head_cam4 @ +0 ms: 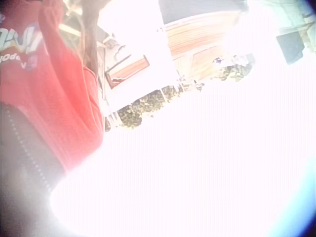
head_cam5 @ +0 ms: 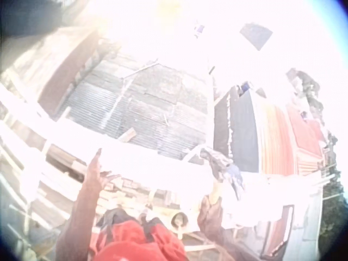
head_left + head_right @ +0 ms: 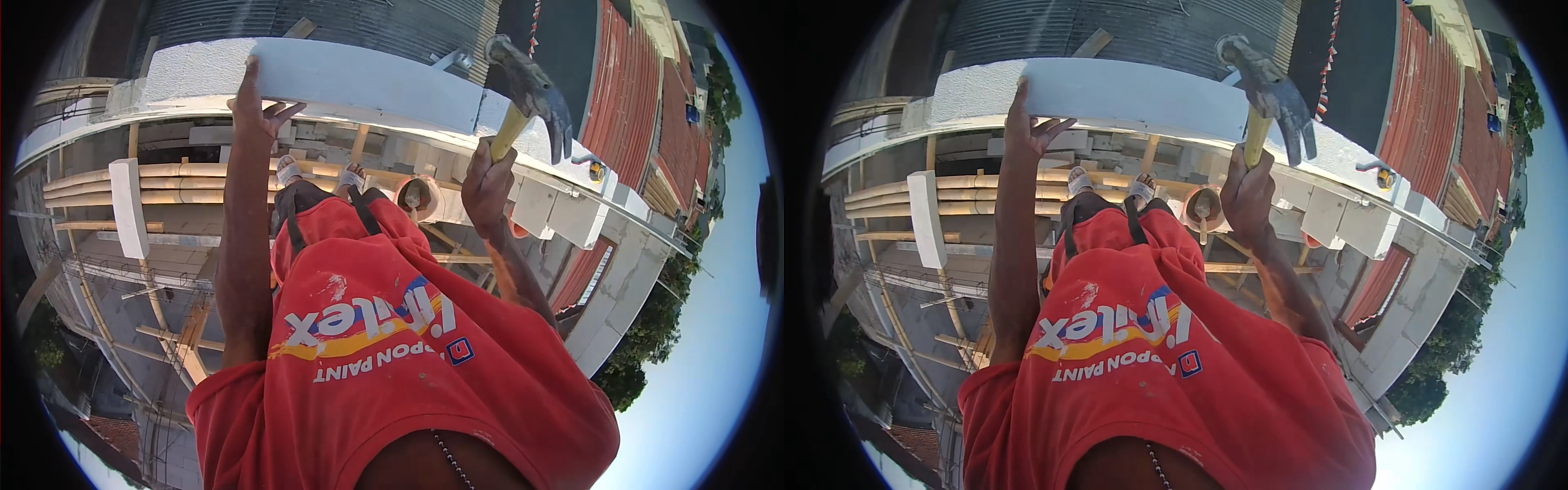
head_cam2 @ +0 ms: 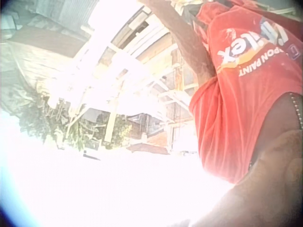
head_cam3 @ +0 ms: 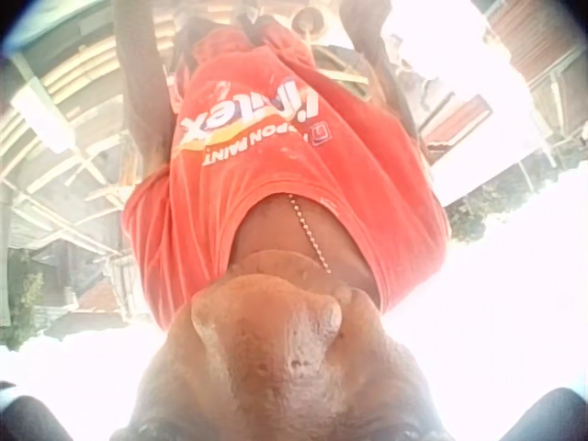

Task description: The person spreads mortar on a wall edge using a trowel, sets a concrete block on the mortar, taps the block with a hammer, and applies additional mortar to the block with the trowel.

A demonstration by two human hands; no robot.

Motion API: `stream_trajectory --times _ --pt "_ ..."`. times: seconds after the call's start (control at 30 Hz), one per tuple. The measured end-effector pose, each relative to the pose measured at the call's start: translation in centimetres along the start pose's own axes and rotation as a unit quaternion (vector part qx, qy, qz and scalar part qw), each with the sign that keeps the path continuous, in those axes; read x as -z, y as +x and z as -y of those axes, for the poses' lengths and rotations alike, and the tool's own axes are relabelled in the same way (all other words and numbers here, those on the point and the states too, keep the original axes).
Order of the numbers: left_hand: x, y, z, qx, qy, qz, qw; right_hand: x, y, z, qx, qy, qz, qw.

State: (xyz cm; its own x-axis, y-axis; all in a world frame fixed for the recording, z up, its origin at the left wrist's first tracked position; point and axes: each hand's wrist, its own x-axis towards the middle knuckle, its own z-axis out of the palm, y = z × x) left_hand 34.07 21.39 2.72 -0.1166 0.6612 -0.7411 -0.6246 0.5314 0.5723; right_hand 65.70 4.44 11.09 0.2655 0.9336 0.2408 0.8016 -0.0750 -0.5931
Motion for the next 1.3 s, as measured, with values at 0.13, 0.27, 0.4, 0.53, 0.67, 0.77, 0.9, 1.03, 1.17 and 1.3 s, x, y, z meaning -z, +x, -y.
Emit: stream_trajectory --times 0.13,0.27,0.4,0.53,0.67,0.77,0.9,1.03,1.17,1.3 --pt "0.1 -1.2 0.2 -0.012 -0.009 0.009 1.000 0.6 -0.2 0.3 -0.108 -0.045 0.197 0.974" --pt "-1.6 -1.9 -0.2 -0.015 0.018 -0.013 1.000 1.1 -1.6 0.8 -0.105 0.024 0.080 0.991" --pt "-2.0 -3.4 -0.3 -0.001 0.020 -0.032 0.999 -2.8 -3.3 -1.8 -0.101 -0.047 0.237 0.965" --pt "-2.4 -6.8 -0.9 0.066 -0.010 -0.056 0.996 -3.2 -3.3 -1.2 -0.084 -0.032 0.203 0.975" --pt "-2.8 -12.1 -2.7 0.010 0.361 0.158 0.919 -3.3 -4.1 -1.0 -0.130 -0.012 0.180 0.975" --pt "-3.3 -9.1 -5.0 -0.331 0.582 0.124 0.732 -2.0 -3.6 0.0 -0.146 0.026 0.186 0.971" --pt "-0.6 2.3 -7.6 -0.604 0.744 0.011 0.286 -0.4 -2.4 2.0 -0.147 0.098 0.152 0.972" --pt "-1.9 7.0 -8.5 -0.516 0.808 0.126 0.254 1.8 -1.7 6.7 -0.056 0.111 0.020 0.992" --pt "-4.2 7.2 -8.1 -0.368 0.840 0.170 0.362 -5.6 -5.8 3.7 -0.093 0.008 0.096 0.991" --pt "-4.0 7.7 -8.3 -0.338 0.847 0.130 0.388 -5.7 -3.1 6.5 -0.198 0.046 0.159 0.966"
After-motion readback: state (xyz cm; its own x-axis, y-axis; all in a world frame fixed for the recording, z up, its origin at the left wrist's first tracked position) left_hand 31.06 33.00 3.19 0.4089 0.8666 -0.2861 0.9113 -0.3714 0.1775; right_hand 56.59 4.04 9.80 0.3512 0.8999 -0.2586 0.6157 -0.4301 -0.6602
